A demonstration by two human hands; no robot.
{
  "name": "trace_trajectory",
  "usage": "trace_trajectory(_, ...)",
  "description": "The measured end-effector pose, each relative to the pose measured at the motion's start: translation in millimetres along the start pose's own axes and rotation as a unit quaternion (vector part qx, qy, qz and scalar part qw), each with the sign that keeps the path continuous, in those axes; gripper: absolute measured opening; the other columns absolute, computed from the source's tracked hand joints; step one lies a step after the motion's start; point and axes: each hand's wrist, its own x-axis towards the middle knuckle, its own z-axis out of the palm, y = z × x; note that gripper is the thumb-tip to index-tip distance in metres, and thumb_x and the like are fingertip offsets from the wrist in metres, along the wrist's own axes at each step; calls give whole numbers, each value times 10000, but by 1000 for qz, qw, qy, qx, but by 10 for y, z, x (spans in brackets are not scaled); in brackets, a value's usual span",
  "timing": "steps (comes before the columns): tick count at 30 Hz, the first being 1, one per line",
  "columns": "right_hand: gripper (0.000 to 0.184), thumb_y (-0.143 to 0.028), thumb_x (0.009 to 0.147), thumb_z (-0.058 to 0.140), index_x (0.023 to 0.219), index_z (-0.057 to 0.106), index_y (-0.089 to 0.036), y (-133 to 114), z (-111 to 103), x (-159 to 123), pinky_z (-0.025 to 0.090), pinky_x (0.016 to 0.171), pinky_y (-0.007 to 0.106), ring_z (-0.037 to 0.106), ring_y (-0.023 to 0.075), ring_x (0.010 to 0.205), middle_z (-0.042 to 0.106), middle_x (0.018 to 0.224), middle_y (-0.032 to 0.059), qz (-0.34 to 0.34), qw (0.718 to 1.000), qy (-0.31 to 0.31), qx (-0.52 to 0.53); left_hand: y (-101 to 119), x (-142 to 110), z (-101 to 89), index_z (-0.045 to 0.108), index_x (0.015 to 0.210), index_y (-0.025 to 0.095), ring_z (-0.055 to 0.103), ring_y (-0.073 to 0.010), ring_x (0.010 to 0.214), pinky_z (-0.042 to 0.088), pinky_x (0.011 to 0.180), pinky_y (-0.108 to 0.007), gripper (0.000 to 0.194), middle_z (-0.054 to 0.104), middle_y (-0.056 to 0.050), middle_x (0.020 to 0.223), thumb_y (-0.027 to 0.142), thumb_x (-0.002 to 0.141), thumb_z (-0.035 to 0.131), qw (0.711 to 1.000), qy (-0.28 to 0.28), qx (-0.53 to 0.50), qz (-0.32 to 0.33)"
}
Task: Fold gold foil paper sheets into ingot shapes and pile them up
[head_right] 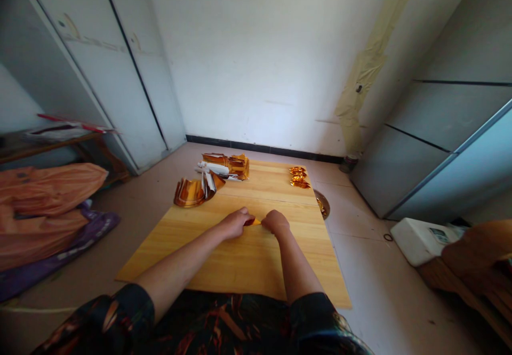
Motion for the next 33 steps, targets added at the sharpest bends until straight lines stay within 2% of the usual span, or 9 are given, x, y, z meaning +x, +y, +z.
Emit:
trace_trajectory(3, 91, -191, 725, 558, 700, 628, -139, -42, -1, -23, 456, 445, 195, 608, 142, 432, 660, 566, 59, -23, 995, -14, 97, -14, 10, 18, 617, 812, 191, 512, -151, 721, 336, 596, -241, 200, 520, -44, 880, 56, 719, 501, 1000, -2, -3, -2)
trace_trajectory(5, 57, -172, 740, 547, 745, 595, -143, -123, 40, -24, 457, 432, 184, 594, 124, 415, 654, 564, 32, -40, 981, -21, 187, -21, 18, 36, 634, 841, 191, 518, -153, 723, 342, 600, -239, 216, 532, -46, 879, 60, 725, 508, 1000, 2, -10, -9)
trace_trajectory(8, 51, -138, 759, 528, 800, 555, -150, -269, 140, 4, 461, 442, 157, 600, 100, 433, 654, 577, 2, -55, 970, -20, 234, -33, 33, 70, 655, 885, 176, 530, -162, 732, 363, 618, -239, 219, 553, -53, 862, 80, 740, 522, 999, 11, -35, -38)
trace_trajectory(11, 66, -114, 778, 481, 791, 530, -157, -348, 222, 46, 456, 432, 156, 583, 97, 407, 620, 514, -17, -55, 967, -17, 248, -65, 37, 89, 674, 848, 163, 536, -156, 741, 383, 646, -232, 212, 563, -53, 845, 69, 744, 514, 998, 17, -51, -45)
trace_trajectory(16, 81, -98, 754, 492, 760, 534, -168, -332, 258, 99, 461, 446, 164, 579, 98, 399, 609, 487, -30, -72, 968, -32, 238, -181, -31, 46, 692, 835, 162, 527, -130, 717, 397, 656, -211, 262, 555, -34, 800, 41, 747, 476, 995, 47, -84, -32)
trace_trajectory(22, 85, -106, 712, 526, 753, 568, -167, -340, 246, 155, 467, 447, 196, 577, 120, 375, 625, 502, -15, -86, 976, -45, 196, -284, -132, 29, 694, 915, 166, 547, -133, 767, 416, 679, -206, 339, 588, -23, 832, 8, 673, 516, 987, 95, -102, -75)
trace_trajectory(26, 127, -126, 641, 611, 759, 590, -168, -356, 225, 148, 467, 450, 198, 594, 138, 397, 611, 471, -20, -86, 980, -53, 171, -310, -179, 99, 709, 807, 170, 568, -129, 762, 432, 690, -210, 270, 600, -22, 809, 18, 688, 520, 983, 120, -110, -80)
trace_trajectory(30, 198, -251, 633, 668, 806, 624, -165, -402, 172, 108, 468, 485, 194, 627, 142, 460, 651, 532, 6, -103, 988, -57, 104, -306, -293, 170, 700, 747, 173, 579, -126, 752, 442, 697, -214, 225, 602, -19, 783, 34, 707, 528, 981, 149, -109, -53)
trace_trajectory(33, 260, -374, 634, 678, 782, 653, -161, -470, 124, 86, 483, 550, 215, 671, 174, 589, 690, 629, 60, -122, 991, -42, 20, -273, -408, 205, 681, 747, 173, 573, -125, 764, 439, 703, -215, 221, 596, -19, 778, 33, 727, 511, 978, 181, -97, -32)
